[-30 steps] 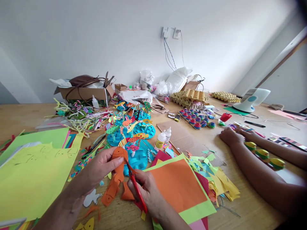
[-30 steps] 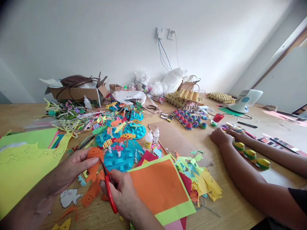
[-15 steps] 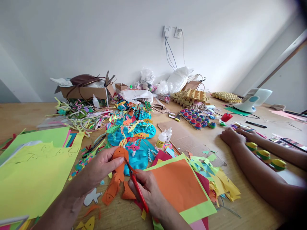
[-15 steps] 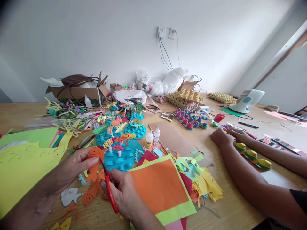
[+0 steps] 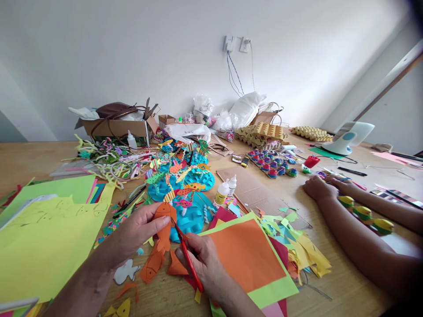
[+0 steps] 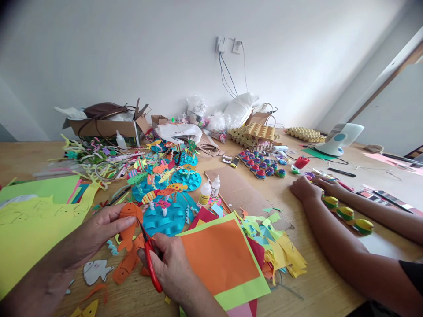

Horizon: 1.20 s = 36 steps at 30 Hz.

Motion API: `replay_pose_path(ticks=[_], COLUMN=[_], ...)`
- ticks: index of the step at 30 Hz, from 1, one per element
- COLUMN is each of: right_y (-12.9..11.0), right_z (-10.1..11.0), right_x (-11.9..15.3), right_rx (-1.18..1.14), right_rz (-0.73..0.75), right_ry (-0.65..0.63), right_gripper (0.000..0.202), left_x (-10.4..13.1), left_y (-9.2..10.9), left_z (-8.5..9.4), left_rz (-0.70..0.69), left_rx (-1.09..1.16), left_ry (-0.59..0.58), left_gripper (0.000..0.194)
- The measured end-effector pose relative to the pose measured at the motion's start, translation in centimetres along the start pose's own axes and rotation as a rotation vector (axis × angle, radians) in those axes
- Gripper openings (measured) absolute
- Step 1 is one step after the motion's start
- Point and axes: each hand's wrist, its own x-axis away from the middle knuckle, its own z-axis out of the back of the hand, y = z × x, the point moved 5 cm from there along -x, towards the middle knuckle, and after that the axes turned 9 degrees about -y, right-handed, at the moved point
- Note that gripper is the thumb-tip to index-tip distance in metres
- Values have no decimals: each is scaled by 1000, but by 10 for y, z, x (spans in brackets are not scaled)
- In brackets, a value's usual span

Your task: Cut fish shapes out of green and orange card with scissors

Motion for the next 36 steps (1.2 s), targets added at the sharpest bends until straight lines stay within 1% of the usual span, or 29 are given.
replay_pose_path(ticks=[4,8,13,19,26,30,36], right_y=[-1,4,12,11,14,18,20], right_z=[0,-3,-10,-13,-13,-12,-9], right_x=[-1,0,0,-3,-1,0,0], right_rx=[-30,-78,-247,-347,-351,-349,-291], right_rz=[-35,-66,-116,-150,-143,-115,-84], right_ry=[0,-14,-67,-51,-31,-39,-9], right_gripper=[34,32,25,21,24,23,20], left_x=[0,-1,-4,-7,-7,-8,-6], left_y=[0,-4,-11,-12,-10,-12,-14], left_z=[2,0,-8,-11,-16,-14,-13], left_rz=[1,21,7,-2,-12,-4,-2], left_rx=[-25,27,86,69,111,124,131], left_ry=[-7,-13,1,37,33,23,30], left_gripper=[20,20,20,21,23,23,21])
